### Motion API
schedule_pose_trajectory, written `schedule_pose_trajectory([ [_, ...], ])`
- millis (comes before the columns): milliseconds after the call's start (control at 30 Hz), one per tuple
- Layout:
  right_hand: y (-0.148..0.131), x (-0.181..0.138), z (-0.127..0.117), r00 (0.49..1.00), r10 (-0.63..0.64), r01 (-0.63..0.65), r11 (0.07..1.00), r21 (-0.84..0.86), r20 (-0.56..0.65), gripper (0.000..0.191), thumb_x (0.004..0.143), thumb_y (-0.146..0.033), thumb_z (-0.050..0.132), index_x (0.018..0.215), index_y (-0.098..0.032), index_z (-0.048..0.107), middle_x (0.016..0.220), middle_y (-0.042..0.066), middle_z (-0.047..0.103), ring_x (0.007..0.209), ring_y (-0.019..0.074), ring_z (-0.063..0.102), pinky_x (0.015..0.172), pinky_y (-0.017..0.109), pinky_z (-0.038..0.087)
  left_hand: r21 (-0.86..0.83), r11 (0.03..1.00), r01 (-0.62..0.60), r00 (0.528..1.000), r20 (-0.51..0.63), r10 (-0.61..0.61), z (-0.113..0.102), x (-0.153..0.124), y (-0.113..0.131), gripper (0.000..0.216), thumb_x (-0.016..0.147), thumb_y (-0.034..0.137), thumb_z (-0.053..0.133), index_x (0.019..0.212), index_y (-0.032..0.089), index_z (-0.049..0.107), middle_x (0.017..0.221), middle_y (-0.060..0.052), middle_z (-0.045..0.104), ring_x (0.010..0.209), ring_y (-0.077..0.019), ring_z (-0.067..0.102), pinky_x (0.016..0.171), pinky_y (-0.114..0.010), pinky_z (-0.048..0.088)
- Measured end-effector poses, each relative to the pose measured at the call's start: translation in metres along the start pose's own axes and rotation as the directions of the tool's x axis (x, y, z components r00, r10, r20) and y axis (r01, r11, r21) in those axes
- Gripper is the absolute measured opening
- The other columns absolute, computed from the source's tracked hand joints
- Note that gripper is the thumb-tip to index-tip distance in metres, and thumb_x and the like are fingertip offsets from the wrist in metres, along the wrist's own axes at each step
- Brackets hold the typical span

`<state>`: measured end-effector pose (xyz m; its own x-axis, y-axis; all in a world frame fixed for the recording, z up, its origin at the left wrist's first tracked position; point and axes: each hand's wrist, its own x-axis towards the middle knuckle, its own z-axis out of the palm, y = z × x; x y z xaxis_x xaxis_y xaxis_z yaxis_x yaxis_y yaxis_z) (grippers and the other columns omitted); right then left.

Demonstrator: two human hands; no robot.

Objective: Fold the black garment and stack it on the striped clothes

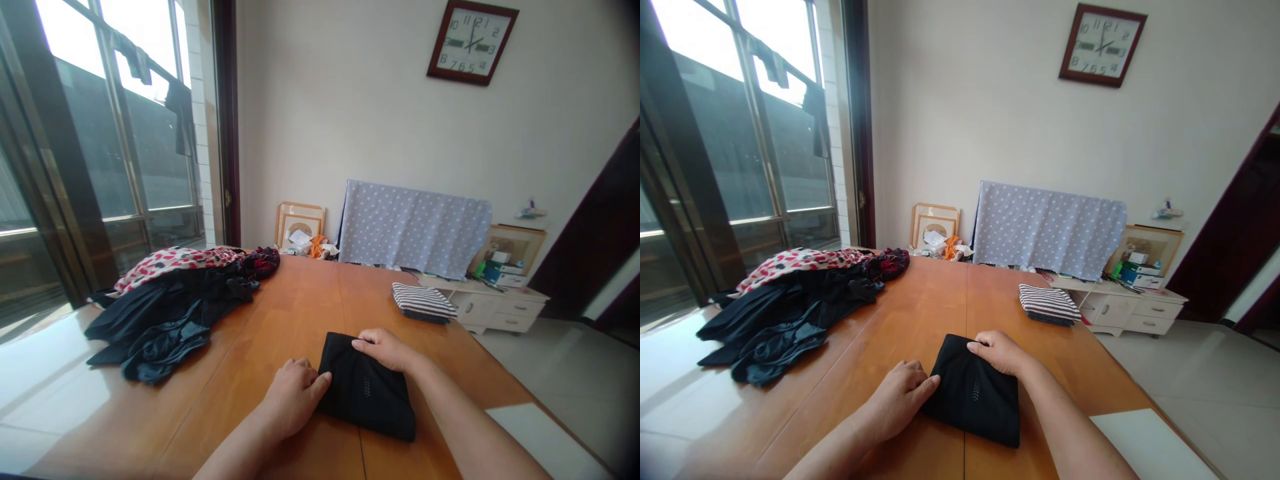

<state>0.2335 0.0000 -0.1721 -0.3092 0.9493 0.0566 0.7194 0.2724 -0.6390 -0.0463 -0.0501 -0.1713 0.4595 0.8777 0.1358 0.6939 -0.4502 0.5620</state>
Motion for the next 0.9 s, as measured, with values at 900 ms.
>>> schedule_pose_trajectory([
  [900,0.007,0.007,0.015,0.966,0.127,-0.156,0.981,-0.113,-0.226,0.040,0.086,-0.061,0.055,0.085,-0.024,0.070,0.077,0.000,0.070,0.069,0.0151,0.057,0.062,0.023,0.033,0.055,0.988,0.145,0.986,0.073,-0.148,0.006,0.031,-0.009,0.055,0.089,0.065,0.038,0.061,0.021,0.056,0.065,-0.002,0.060,0.061,-0.0170,0.055,0.054,-0.027,0.028],
])
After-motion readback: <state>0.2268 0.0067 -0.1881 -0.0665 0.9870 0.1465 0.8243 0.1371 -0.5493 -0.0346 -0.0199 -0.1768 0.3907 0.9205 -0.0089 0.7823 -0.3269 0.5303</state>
